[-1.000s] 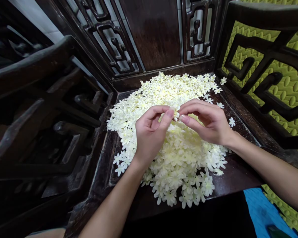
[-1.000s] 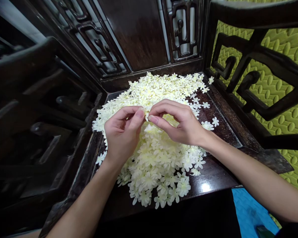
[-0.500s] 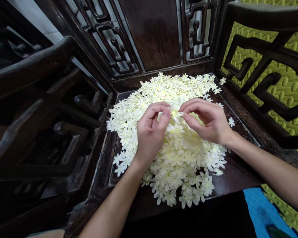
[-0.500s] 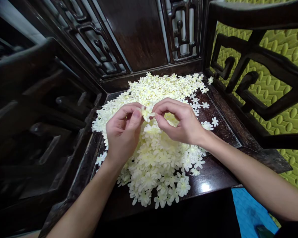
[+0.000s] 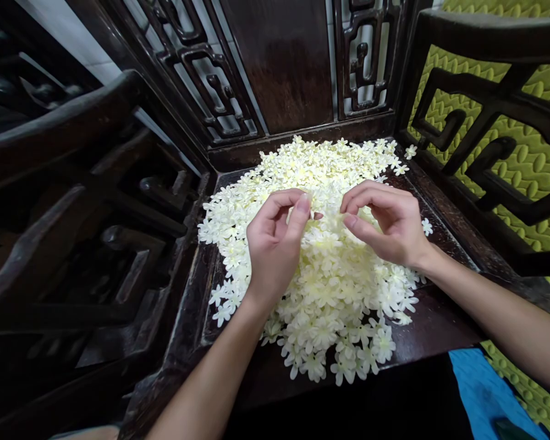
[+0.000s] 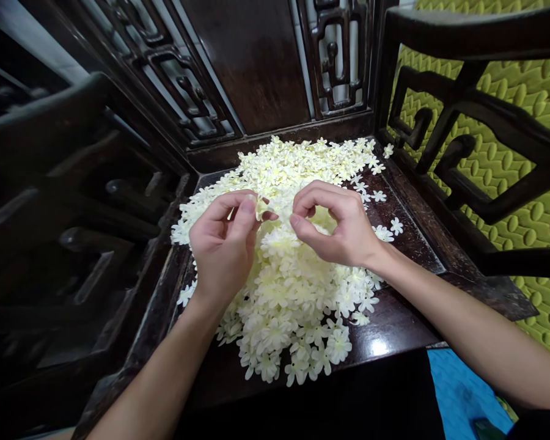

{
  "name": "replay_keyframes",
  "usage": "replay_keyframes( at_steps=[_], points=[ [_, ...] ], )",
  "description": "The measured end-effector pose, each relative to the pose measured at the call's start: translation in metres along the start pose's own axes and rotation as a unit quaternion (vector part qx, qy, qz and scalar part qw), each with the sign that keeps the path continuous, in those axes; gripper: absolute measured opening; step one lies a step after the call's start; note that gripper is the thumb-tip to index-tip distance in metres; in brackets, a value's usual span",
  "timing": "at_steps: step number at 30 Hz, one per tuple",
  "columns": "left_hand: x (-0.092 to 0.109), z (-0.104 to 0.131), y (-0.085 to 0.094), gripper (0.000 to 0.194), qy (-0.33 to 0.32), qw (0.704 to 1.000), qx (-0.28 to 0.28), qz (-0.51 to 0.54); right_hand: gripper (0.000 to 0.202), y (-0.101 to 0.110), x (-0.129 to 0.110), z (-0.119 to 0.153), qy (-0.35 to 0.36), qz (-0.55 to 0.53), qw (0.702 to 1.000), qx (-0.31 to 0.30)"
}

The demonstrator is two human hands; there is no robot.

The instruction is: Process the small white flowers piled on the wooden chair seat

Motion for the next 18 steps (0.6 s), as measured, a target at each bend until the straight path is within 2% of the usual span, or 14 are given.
replay_keyframes(
  at_steps=[4,8,11,18],
  points=[
    [0.014,0.004,-0.003,0.001,-0.126,0.990,-0.022,-0.055,0.005,-0.003,-0.003,0.001,0.006,-0.017,1.000,-0.007],
    [0.023,0.008,-0.005,0.008,-0.224,0.969,-0.029,-0.097,0.012,-0.006,-0.006,0.002,0.020,-0.045,0.998,-0.025],
    [0.024,0.009,-0.006,0.009,-0.244,0.963,-0.034,-0.106,0.016,-0.007,-0.006,0.002,0.019,-0.058,0.998,-0.029],
    [0.022,0.009,-0.006,0.009,-0.241,0.963,-0.042,-0.110,0.017,-0.007,-0.006,0.003,0.022,-0.051,0.998,-0.033]
  ],
)
Point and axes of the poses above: each hand's wrist, its own z-axis away from the middle knuckle, its own y-axis out of the back of the hand, x = y × z, the point moved 4 cm from there along -z, towards the middle knuckle, and after that the axes turned 13 degrees about x, right-handed, at the moved point
